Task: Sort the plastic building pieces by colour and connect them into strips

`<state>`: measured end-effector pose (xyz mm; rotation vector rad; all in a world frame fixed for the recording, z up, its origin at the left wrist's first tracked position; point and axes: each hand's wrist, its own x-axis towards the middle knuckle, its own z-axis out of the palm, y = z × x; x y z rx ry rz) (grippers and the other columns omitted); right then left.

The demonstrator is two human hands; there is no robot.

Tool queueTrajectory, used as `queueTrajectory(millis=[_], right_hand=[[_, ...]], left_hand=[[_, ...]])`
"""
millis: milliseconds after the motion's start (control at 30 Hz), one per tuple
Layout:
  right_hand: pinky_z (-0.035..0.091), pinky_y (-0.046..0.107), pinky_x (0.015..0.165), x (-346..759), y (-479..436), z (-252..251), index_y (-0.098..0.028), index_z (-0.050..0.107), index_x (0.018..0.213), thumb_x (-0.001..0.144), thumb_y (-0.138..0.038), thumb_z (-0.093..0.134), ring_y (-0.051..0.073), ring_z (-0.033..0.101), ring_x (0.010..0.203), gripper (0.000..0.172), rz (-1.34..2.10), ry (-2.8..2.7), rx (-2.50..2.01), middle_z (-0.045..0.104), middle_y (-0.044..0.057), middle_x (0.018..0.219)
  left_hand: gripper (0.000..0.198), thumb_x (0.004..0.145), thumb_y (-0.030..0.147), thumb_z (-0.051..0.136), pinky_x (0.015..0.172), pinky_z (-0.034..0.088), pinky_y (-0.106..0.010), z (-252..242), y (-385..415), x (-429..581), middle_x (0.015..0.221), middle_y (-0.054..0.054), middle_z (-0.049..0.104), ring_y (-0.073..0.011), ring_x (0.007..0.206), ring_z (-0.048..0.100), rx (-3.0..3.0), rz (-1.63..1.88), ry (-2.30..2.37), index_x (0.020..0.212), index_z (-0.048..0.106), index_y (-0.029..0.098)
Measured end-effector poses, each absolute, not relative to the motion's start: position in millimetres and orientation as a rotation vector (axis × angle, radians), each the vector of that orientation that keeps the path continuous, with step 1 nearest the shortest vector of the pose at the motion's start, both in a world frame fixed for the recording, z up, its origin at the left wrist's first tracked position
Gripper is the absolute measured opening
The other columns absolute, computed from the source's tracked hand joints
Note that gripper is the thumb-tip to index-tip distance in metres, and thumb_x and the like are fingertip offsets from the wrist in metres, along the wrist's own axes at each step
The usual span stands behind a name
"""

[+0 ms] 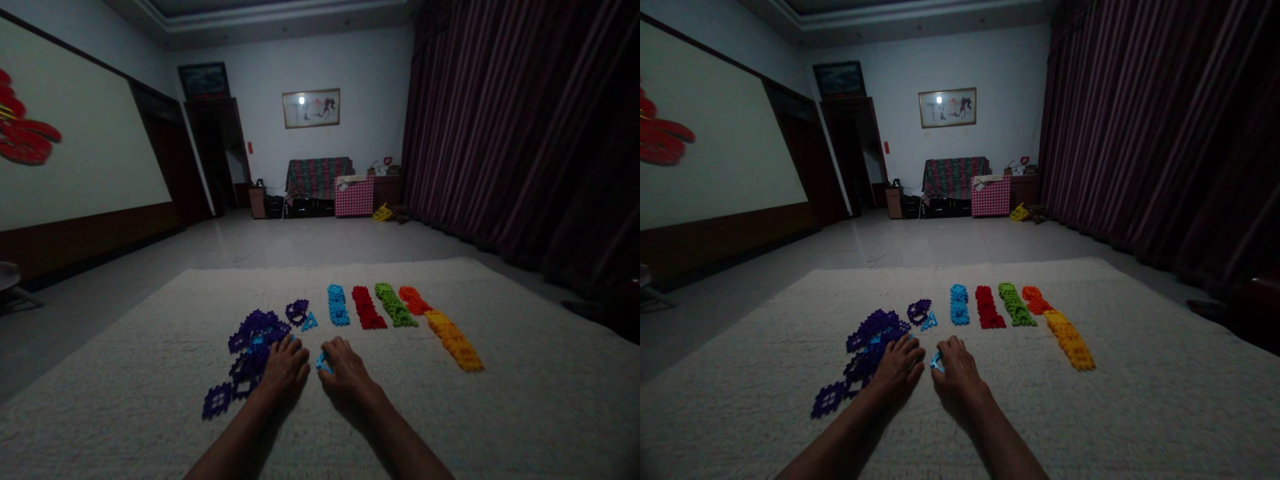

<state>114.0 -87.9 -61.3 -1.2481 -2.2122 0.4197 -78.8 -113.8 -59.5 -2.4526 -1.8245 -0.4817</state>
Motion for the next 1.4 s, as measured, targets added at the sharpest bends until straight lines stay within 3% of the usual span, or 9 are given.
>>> queueTrajectory(millis=[333, 567, 800, 1167, 1400], right_hand=[[0.042, 0.038, 0.099, 123, -74, -68, -0.018, 0.056, 0.119, 0.073, -0.014, 0.057, 0.024, 0.051, 0.107, 0.047, 0.404, -2.148, -1.188, 0.058, 0.011, 0.114], [0.044, 0.034, 0.094, 136, -76, -62, -0.021, 0.059, 0.106, 0.071, -0.011, 0.055, 0.021, 0.053, 0.101, 0.036, 0.501, -2.133, -1.189, 0.058, 0.006, 0.105], [0.040, 0.043, 0.102, 136, -39, -64, -0.018, 0.056, 0.121, 0.077, -0.013, 0.056, 0.027, 0.049, 0.115, 0.045, 0.239, -1.996, -1.178, 0.059, 0.012, 0.122], [0.037, 0.049, 0.104, 146, 6, -83, -0.017, 0.055, 0.125, 0.079, -0.014, 0.053, 0.031, 0.044, 0.126, 0.046, -0.009, -2.025, -1.237, 0.054, 0.015, 0.134], [0.039, 0.049, 0.105, 143, -1, -80, -0.019, 0.058, 0.121, 0.081, -0.016, 0.050, 0.029, 0.051, 0.120, 0.040, 0.010, -1.977, -1.066, 0.059, 0.014, 0.124]], left_hand=[[0.025, 0.091, 0.015, 0.045, 0.096, 0.042, -0.040, -81, -87, -44, 0.112, -0.009, 0.067, -0.0226, 0.109, 0.059, -2.213, -0.770, -2.011, 0.098, 0.069, 0.022], [0.025, 0.090, 0.013, 0.046, 0.094, 0.040, -0.041, -78, -85, -48, 0.112, -0.009, 0.067, -0.0242, 0.111, 0.058, -2.177, -0.767, -2.037, 0.096, 0.068, 0.021], [0.024, 0.089, 0.012, 0.046, 0.096, 0.037, -0.043, -76, -83, -47, 0.114, -0.010, 0.066, -0.0244, 0.111, 0.056, -2.200, -0.757, -2.076, 0.095, 0.067, 0.021], [0.024, 0.088, 0.010, 0.045, 0.097, 0.039, -0.044, -73, -85, -44, 0.113, -0.010, 0.065, -0.0257, 0.111, 0.055, -2.192, -0.749, -2.119, 0.094, 0.067, 0.020], [0.033, 0.081, 0.007, 0.049, 0.102, 0.039, -0.047, -71, -80, -45, 0.118, -0.009, 0.066, -0.0251, 0.115, 0.055, -2.189, -1.025, -2.133, 0.105, 0.067, 0.021]])
